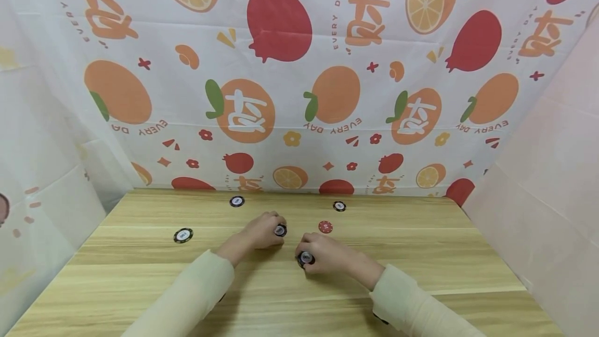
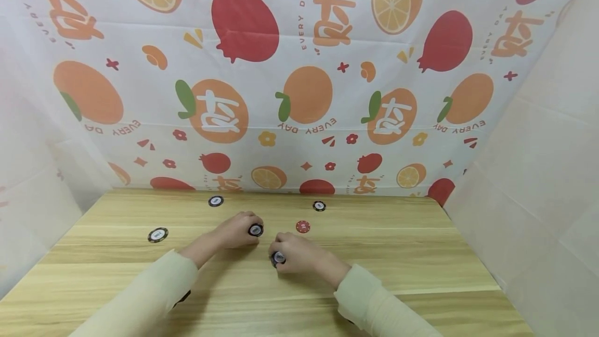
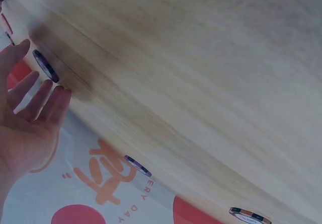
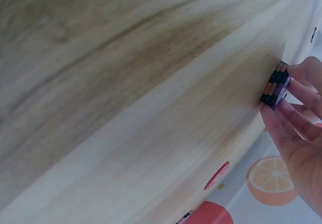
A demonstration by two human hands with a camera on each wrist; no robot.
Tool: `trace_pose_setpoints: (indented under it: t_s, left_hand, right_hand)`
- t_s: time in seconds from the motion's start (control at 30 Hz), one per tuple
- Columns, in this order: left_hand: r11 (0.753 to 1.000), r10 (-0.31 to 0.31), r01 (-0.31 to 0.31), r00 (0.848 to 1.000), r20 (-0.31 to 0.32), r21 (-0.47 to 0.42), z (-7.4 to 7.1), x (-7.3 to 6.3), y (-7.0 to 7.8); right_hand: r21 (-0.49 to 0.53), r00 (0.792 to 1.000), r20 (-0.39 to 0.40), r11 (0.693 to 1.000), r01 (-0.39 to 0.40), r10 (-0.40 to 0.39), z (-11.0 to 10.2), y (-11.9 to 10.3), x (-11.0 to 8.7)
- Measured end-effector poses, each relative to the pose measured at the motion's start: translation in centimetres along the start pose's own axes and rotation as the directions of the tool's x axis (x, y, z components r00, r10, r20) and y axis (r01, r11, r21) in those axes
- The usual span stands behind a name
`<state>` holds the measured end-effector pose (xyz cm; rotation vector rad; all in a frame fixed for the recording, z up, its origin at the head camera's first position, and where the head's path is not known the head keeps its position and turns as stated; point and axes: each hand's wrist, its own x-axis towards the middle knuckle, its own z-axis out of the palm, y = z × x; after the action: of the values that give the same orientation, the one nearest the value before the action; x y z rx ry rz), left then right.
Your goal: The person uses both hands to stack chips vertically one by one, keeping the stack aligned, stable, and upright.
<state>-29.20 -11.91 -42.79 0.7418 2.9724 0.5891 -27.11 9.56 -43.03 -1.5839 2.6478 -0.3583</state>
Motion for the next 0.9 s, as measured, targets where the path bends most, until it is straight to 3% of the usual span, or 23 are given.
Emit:
trace_pose_setpoints:
  t_s: [0.9]
  left_hand:
    - [0.998,0.009,-0.006,0.999,-0.049,0.061,0.94,0.42,-0.13]
  right_hand:
    - [0.008,1.0,0.007,1.0,-0.025,0.025,0.32,-0.27,-0.03]
